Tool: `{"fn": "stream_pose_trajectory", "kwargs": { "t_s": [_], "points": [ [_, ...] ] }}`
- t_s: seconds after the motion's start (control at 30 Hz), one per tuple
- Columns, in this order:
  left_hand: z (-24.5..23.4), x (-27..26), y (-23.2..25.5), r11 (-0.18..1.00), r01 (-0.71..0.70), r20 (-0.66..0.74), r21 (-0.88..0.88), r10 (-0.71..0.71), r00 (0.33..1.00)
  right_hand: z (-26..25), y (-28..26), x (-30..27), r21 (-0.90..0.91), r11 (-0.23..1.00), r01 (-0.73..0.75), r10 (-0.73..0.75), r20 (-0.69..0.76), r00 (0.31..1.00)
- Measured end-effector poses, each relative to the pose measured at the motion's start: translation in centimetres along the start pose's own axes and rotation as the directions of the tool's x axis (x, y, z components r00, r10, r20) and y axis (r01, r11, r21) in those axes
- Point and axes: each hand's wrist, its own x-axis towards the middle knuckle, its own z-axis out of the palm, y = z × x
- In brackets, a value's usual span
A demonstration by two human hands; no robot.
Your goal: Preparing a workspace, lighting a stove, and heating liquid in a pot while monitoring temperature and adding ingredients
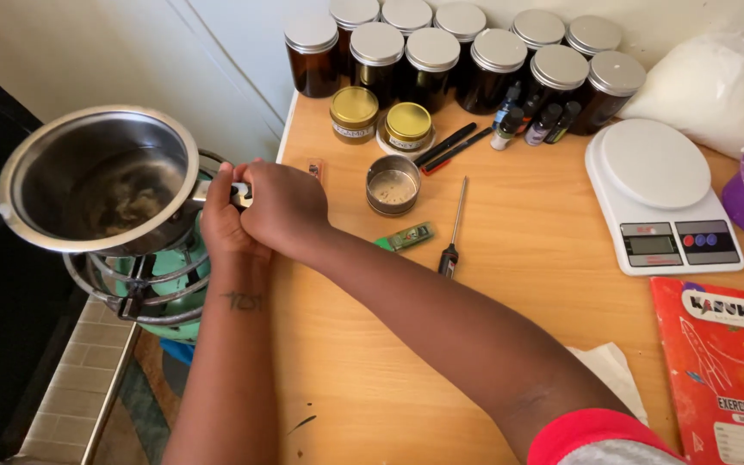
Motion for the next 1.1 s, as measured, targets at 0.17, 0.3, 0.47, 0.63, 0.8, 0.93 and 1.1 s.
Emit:
{"fn": "stream_pose_trajectory", "kwargs": {
  "t_s": [0.17,0.3,0.47,0.63,0.8,0.93,1.1],
  "points": [
    [-1.9,4.1,-0.6,0.999,0.044,0.035,-0.021,-0.043,0.998,0.0,-0.1,0.1,0.016,1.0,0.022,-0.023,0.02,1.0],
    [-1.6,3.1,-0.2,0.997,0.069,0.031,-0.025,-0.069,0.997,-0.3,-0.3,0.0,0.017,0.998,0.059,-0.06,0.023,0.998],
    [-1.8,3.3,-0.1,0.997,0.072,0.022,-0.033,-0.071,0.997,0.3,0.6,0.5,-0.023,0.99,0.138,-0.137,0.036,0.99],
    [-0.6,2.9,-0.4,0.998,0.054,0.035,0.039,-0.056,0.998,2.6,2.5,1.2,-0.202,0.928,0.314,-0.338,-0.097,0.936],
    [-2.4,5.8,-0.9,0.995,0.063,-0.008,-0.076,-0.063,0.998,-4.6,2.7,-3.8,-0.227,0.838,0.495,-0.534,-0.163,0.829],
    [-1.9,4.5,-0.4,0.998,0.046,0.049,0.037,-0.047,0.998,-11.5,6.5,-7.0,-0.134,0.897,0.422,-0.436,-0.106,0.894],
    [-1.8,4.3,-0.7,0.998,0.004,-0.017,0.065,-0.003,1.0,-16.5,10.7,-12.7,-0.304,0.902,0.305,-0.258,0.186,0.948]
  ]
}}
